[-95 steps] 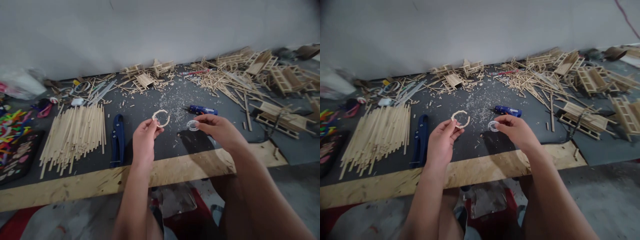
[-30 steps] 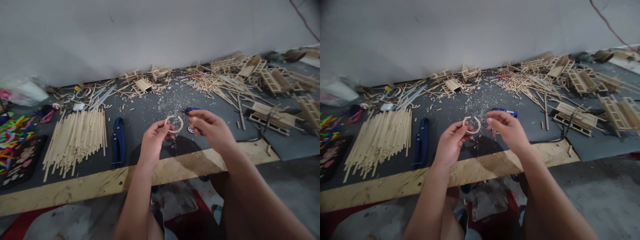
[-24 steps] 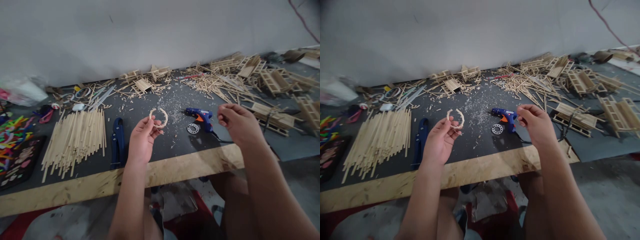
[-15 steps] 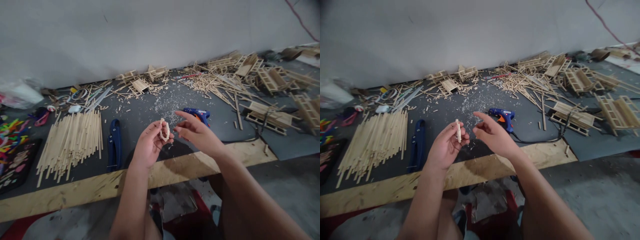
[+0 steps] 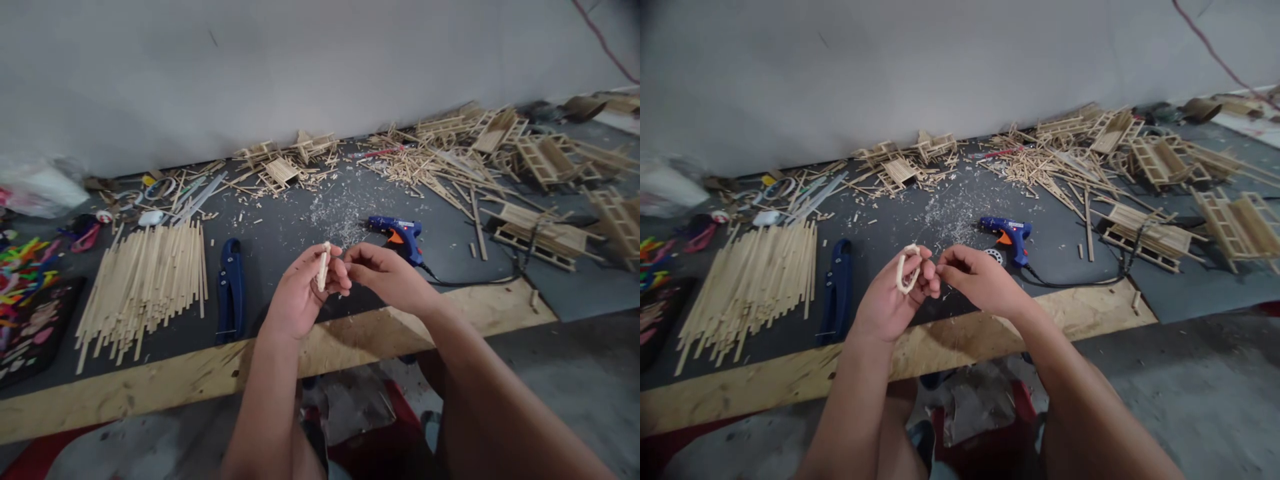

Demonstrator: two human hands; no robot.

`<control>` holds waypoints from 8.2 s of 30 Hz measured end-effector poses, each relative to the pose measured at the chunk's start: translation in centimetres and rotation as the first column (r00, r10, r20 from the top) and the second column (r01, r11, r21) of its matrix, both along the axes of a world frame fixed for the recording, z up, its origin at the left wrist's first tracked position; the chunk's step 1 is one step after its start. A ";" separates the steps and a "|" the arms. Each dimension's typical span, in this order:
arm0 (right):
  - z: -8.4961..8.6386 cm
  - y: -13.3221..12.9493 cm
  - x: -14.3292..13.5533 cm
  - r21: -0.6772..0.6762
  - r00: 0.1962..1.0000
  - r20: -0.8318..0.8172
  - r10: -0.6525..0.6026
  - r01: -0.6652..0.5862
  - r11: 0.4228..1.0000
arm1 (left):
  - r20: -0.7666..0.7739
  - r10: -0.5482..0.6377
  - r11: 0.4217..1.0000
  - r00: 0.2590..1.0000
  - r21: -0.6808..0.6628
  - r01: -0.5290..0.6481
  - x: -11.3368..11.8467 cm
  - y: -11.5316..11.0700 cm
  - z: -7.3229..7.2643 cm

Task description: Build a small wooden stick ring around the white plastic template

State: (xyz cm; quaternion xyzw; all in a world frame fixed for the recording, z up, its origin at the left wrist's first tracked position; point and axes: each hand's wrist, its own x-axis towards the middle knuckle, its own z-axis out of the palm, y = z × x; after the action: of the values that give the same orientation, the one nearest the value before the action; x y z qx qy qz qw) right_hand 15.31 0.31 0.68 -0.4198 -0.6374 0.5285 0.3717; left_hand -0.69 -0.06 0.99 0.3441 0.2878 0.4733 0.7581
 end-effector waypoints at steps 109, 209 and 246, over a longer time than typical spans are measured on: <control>-1.8 1.4 5.1 -0.376 0.869 -0.120 -0.481 0.409 0.832 | -0.277 0.209 0.976 0.938 0.005 -0.216 -0.9 0.4 0.1; -0.4 -0.4 2.0 -0.138 0.973 0.224 -0.063 0.095 0.986 | -0.675 0.125 0.983 0.727 0.182 0.000 0.5 -0.5 -0.2; -0.1 -0.5 1.4 -0.178 0.981 -0.028 -0.192 0.184 0.967 | -0.282 0.153 0.988 0.947 0.050 -0.145 1.7 -0.4 -0.6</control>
State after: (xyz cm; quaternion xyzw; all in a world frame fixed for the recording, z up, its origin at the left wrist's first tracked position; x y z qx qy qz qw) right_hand 16.68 -0.18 0.63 -0.4975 -0.5374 0.5538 0.3961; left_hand 0.96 -0.43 0.35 0.3967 0.4126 0.4787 0.6657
